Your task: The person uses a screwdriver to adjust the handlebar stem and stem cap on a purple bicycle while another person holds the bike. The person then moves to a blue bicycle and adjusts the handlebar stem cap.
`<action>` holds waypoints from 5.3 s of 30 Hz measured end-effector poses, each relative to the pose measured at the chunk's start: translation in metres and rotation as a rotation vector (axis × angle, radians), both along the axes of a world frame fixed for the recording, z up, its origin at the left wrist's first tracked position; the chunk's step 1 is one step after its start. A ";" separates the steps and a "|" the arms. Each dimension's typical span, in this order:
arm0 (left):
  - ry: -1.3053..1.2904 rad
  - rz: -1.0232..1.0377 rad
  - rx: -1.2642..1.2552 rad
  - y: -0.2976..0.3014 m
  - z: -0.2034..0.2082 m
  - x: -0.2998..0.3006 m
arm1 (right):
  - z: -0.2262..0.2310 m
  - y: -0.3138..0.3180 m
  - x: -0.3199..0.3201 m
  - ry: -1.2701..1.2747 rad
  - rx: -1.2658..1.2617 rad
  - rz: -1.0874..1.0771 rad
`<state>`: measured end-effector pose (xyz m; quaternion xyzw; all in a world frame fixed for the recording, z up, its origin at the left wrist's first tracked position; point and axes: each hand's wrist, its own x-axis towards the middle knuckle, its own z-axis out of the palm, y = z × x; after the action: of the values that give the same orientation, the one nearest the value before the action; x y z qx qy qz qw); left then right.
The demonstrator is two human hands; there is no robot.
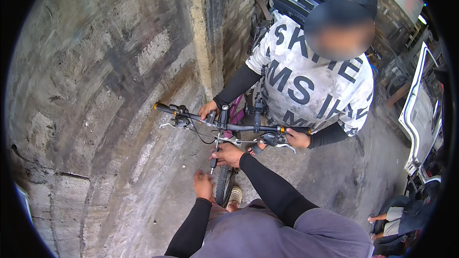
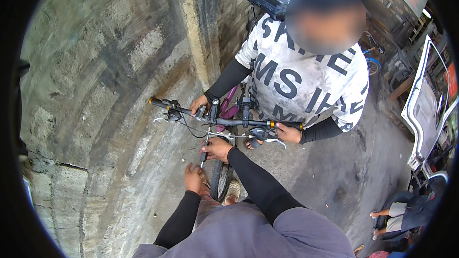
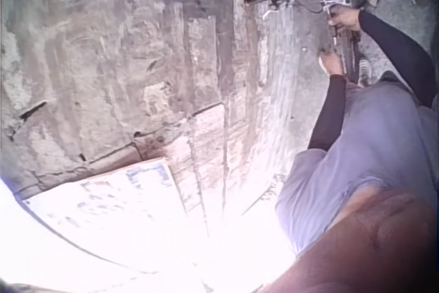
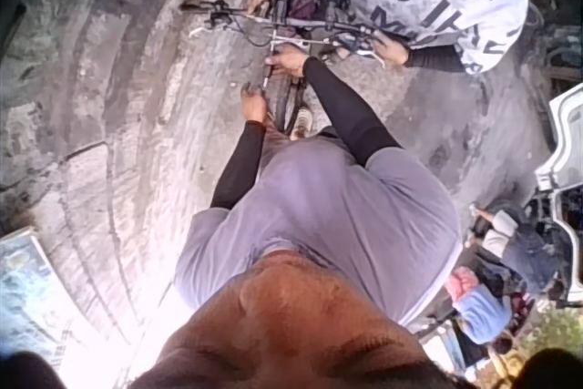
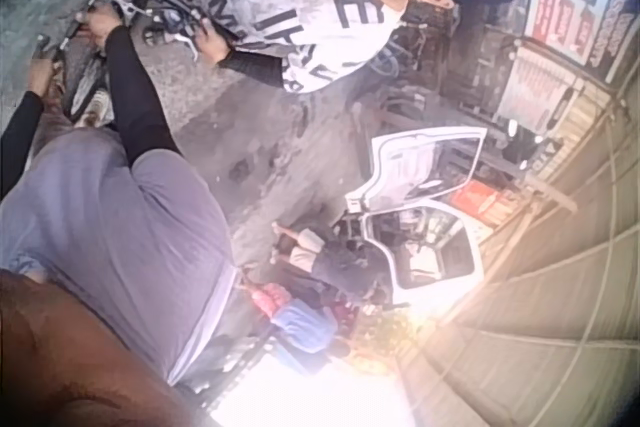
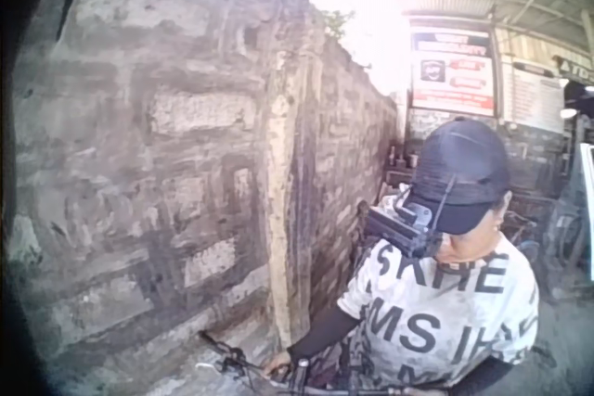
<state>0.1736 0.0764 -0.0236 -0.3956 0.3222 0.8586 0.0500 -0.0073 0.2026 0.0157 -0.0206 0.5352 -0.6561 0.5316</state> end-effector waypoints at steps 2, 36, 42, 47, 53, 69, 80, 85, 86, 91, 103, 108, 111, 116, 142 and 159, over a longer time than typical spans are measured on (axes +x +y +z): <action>0.020 -0.053 -0.370 0.006 0.022 -0.005 | 0.006 -0.004 -0.001 0.097 0.107 0.003; 0.175 0.180 -0.405 0.034 0.036 -0.001 | 0.021 -0.024 0.009 0.480 0.391 -0.003; 0.121 0.245 0.686 -0.015 -0.031 -0.004 | 0.008 -0.019 0.010 0.072 0.060 -0.063; -0.103 -0.029 -0.443 0.014 0.013 -0.002 | 0.001 -0.008 0.002 0.106 0.104 -0.040; 0.105 0.134 -0.080 0.012 0.014 0.000 | 0.014 -0.020 0.004 0.393 0.362 0.039; 0.064 0.231 -0.201 0.018 0.034 -0.008 | -0.007 -0.005 -0.003 -0.020 0.096 0.030; -0.098 0.078 -0.766 0.036 0.011 -0.004 | 0.008 -0.012 -0.005 0.099 0.210 0.014; 0.010 0.156 -0.243 0.025 0.034 -0.014 | 0.014 -0.019 -0.004 0.231 0.353 0.065; 0.039 0.209 0.027 0.019 0.026 -0.015 | 0.014 -0.020 -0.004 0.166 0.279 0.029; -0.072 0.258 0.388 -0.002 0.000 -0.019 | 0.007 -0.008 -0.005 -0.092 -0.008 0.005; 0.122 0.172 -0.030 0.036 0.048 -0.010 | 0.010 -0.018 -0.001 0.364 0.301 -0.014; 0.073 0.213 0.667 -0.018 -0.016 -0.012 | 0.019 -0.012 0.008 -0.159 -0.102 -0.192; -0.086 0.031 0.316 -0.005 0.008 -0.010 | 0.006 -0.006 0.004 -0.063 -0.008 -0.175; -0.036 -0.036 -0.647 0.024 0.014 0.006 | -0.001 -0.012 -0.002 0.125 0.153 -0.038; -0.133 0.209 0.377 -0.013 -0.001 -0.030 | -0.051 -0.025 -0.033 -0.330 -0.364 -0.574; -0.160 -0.038 0.025 -0.005 -0.016 0.045 | -0.079 0.020 -0.001 -0.257 -0.317 -0.550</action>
<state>0.2187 0.0718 -0.0401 -0.4559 0.3137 0.8272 0.0969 -0.0088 0.2225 -0.0632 0.1248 0.3406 -0.8473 0.3879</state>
